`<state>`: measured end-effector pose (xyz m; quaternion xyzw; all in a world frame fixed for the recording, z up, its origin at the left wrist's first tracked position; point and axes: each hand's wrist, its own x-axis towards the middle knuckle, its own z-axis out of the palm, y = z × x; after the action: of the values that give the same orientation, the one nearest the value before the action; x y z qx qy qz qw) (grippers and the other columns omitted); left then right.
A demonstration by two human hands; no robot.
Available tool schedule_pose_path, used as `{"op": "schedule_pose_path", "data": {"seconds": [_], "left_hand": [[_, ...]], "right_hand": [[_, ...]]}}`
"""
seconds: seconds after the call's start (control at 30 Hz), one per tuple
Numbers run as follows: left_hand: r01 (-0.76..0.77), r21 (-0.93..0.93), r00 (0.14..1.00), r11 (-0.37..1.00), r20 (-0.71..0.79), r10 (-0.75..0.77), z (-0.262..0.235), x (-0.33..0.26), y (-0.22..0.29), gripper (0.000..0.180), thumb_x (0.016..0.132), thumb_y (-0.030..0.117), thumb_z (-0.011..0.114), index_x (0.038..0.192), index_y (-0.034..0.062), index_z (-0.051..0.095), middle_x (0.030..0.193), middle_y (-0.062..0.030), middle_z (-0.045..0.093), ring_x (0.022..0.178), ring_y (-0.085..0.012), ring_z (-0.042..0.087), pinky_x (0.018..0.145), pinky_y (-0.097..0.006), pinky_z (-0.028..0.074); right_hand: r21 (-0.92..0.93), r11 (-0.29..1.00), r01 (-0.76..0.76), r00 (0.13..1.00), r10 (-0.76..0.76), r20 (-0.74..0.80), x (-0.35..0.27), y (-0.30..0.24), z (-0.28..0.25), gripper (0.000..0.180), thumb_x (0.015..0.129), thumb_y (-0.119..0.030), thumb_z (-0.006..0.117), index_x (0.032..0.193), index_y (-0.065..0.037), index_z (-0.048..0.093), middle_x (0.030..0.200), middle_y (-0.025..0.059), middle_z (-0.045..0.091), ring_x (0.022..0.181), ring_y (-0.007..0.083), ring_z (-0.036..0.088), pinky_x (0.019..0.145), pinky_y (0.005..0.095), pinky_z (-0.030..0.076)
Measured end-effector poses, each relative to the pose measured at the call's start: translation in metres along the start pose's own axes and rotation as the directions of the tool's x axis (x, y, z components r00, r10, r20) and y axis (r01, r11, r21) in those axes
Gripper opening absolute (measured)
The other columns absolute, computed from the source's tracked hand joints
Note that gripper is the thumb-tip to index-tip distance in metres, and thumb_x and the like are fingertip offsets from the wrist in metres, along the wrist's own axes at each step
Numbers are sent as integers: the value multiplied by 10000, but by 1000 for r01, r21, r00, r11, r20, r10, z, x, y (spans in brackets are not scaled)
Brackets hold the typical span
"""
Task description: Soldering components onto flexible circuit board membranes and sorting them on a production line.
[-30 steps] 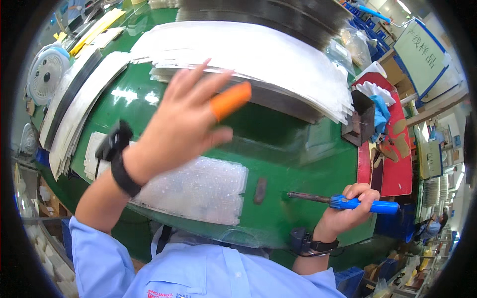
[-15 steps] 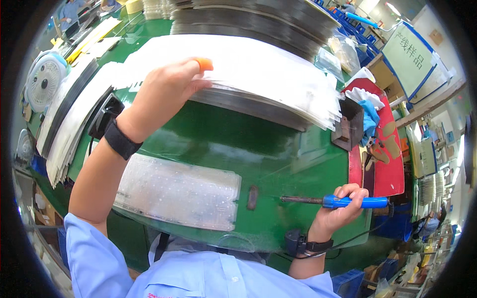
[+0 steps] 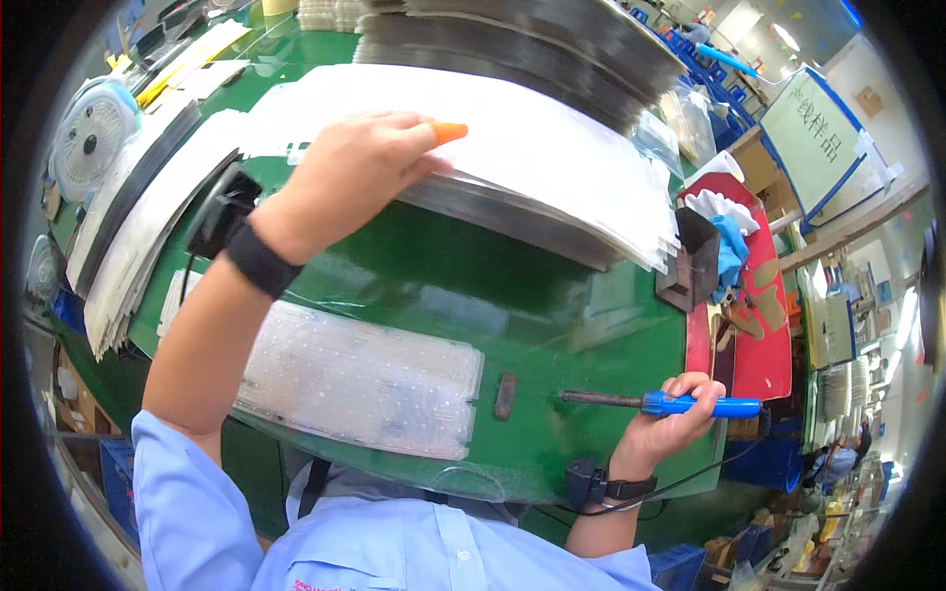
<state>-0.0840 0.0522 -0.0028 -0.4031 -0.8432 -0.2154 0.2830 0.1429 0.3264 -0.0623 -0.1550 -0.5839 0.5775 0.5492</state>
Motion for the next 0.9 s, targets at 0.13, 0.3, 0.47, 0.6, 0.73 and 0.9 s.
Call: {"op": "schedule_pose_path", "data": {"seconds": [0.13, 0.3, 0.47, 0.6, 0.73, 0.9], "left_hand": [[-166, 30, 986, 986, -29, 167, -36, -32, 22, 201, 751, 36, 633, 952, 30, 640, 929, -108, 664, 838, -266, 638, 719, -357, 509], [-208, 66, 963, 976, 190, 192, -54, -126, 72, 240, 718, 127, 713, 889, -23, 637, 1022, -151, 649, 918, -275, 646, 725, -360, 530], [-29, -43, 921, 999, 388, 44, -38, -187, 94, 379, 796, 352, 654, 948, 4, 651, 1098, -157, 618, 1052, -317, 592, 895, -444, 463], [37, -115, 893, 993, 450, 19, -34, -189, 106, 640, 815, 630, 462, 1004, 51, 659, 1268, -129, 530, 1229, -346, 445, 1030, -564, 275], [17, -61, 874, 998, 486, 15, -27, -192, 99, 720, 843, 669, 369, 1097, 55, 646, 1275, -148, 521, 1238, -374, 430, 1030, -576, 273], [24, -85, 870, 996, 493, 21, -28, -195, 96, 729, 850, 662, 355, 1089, 34, 639, 1270, -151, 520, 1234, -378, 430, 1031, -587, 260]], "right_hand": [[-68, 997, 33, 999, -32, 12, 2, -1, -4, 324, 920, -332, 473, 731, -108, 335, 636, 14, 375, 559, 88, 340, 515, 242, 272], [-94, 993, 69, 997, -73, -37, 5, -1, 0, 331, 916, -340, 466, 727, -106, 327, 632, 16, 370, 548, 92, 331, 507, 248, 264], [-94, 990, 101, 995, -101, 0, -2, -15, 12, 319, 911, -324, 461, 725, -106, 320, 604, 32, 379, 527, 103, 322, 497, 248, 262], [-96, 977, 193, 970, -175, 169, -20, -33, 33, 306, 898, -295, 463, 716, -109, 303, 555, 50, 383, 510, 113, 339, 480, 240, 268], [-67, 971, 230, 930, -199, 310, -33, -38, 53, 288, 892, -283, 476, 731, -93, 330, 546, 68, 426, 507, 121, 368, 469, 245, 284], [-89, 969, 231, 901, -179, 395, -39, -35, 61, 281, 910, -280, 500, 752, -84, 374, 553, 60, 466, 530, 115, 394, 493, 250, 301]]}}
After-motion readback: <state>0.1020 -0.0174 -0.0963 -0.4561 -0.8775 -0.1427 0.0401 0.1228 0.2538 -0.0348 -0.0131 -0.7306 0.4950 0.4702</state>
